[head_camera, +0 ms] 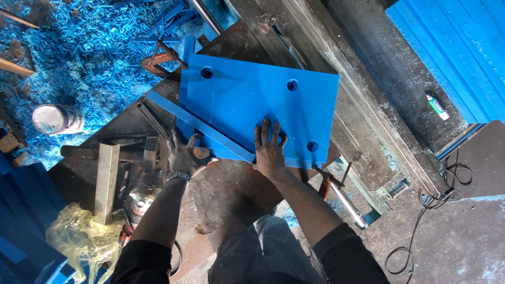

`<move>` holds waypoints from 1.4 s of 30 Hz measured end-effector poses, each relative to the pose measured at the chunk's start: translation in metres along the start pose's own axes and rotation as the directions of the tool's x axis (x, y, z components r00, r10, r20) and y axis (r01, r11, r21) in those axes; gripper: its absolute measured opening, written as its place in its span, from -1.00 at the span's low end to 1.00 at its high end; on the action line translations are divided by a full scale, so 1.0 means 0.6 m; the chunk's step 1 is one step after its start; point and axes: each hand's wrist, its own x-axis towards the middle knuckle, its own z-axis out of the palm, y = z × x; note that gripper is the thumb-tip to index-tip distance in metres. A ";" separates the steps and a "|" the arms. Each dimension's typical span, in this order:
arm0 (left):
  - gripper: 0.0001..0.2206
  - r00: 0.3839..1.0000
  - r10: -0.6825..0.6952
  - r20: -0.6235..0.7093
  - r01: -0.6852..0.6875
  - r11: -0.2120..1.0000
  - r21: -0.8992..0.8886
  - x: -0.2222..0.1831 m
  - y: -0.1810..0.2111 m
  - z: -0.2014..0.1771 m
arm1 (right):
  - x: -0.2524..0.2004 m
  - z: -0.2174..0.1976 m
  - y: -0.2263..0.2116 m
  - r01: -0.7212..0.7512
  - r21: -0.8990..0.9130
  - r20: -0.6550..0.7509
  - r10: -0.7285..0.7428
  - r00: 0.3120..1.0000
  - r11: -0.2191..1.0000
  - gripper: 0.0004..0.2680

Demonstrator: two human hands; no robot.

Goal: Assembling and stacking blue industrial plates on a production floor.

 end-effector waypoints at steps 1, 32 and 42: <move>-0.03 1.000 -0.002 0.000 0.002 1.000 -0.003 0.002 -0.001 -0.001 | 0.003 -0.001 -0.001 -0.001 -0.002 0.008 0.001 1.000 1.000 0.05; -0.03 1.000 -0.007 -0.016 0.006 1.000 -0.022 0.057 -0.040 -0.015 | 0.062 -0.024 -0.024 0.000 -0.025 0.035 0.001 0.999 1.000 0.04; -0.03 1.000 -0.014 -0.018 0.013 1.000 -0.024 0.075 -0.049 -0.030 | 0.084 -0.039 -0.034 -0.001 -0.022 0.045 0.002 0.999 1.000 0.04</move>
